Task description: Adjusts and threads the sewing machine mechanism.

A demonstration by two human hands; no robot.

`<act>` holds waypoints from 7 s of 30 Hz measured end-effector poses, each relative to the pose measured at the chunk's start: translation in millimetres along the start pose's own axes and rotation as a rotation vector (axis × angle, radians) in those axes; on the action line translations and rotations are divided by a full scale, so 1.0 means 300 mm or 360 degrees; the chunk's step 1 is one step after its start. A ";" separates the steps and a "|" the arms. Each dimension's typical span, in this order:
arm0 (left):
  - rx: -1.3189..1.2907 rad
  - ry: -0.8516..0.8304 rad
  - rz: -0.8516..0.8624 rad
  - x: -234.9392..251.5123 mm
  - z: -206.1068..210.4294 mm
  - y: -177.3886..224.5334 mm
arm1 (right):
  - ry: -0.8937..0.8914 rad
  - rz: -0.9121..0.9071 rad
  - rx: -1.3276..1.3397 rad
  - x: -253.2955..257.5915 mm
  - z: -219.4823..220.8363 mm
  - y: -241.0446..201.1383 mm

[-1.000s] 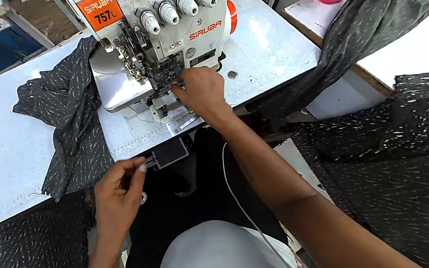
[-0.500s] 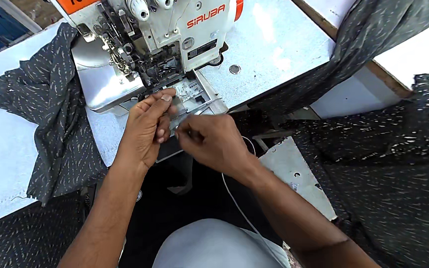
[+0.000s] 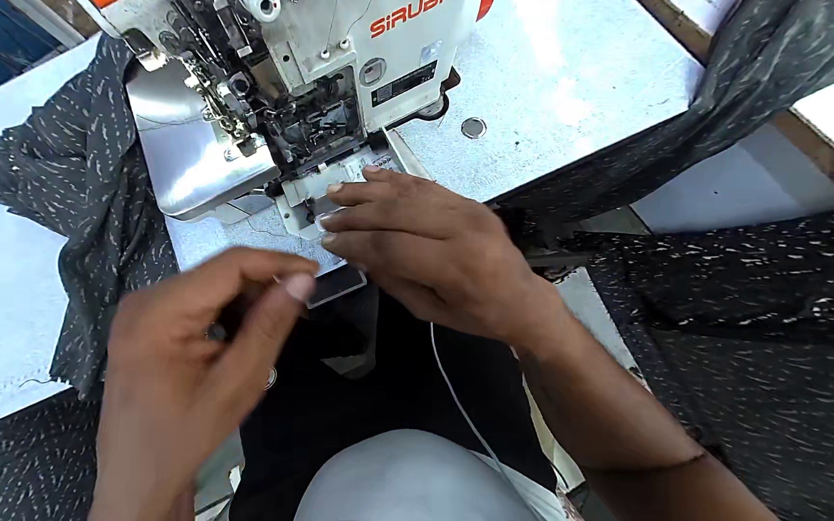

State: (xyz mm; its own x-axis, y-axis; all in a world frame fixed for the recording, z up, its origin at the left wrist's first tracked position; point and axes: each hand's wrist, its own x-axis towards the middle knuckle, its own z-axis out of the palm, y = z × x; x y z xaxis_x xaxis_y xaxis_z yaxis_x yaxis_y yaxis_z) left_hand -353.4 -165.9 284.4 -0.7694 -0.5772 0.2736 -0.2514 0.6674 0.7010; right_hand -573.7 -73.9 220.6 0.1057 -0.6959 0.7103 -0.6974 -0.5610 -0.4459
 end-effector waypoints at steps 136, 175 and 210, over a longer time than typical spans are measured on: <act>0.0315 0.0871 -0.0308 -0.023 0.241 -0.348 | -0.0122 0.1244 -0.0908 0.175 0.176 0.217; 0.0328 0.0852 -0.0313 -0.026 0.241 -0.346 | -0.0163 0.1177 -0.1039 0.184 0.188 0.208; 0.0324 0.0856 -0.0306 -0.029 0.241 -0.348 | -0.0134 0.1159 -0.1069 0.182 0.198 0.204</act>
State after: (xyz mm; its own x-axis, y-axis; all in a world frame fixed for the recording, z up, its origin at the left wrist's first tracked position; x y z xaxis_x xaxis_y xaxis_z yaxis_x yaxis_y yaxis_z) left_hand -363.0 -196.5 161.2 -0.3077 -0.8181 0.4859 -0.5046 0.5733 0.6456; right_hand -568.4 -172.9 199.8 -0.4763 -0.8138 0.3331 -0.8659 0.3683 -0.3385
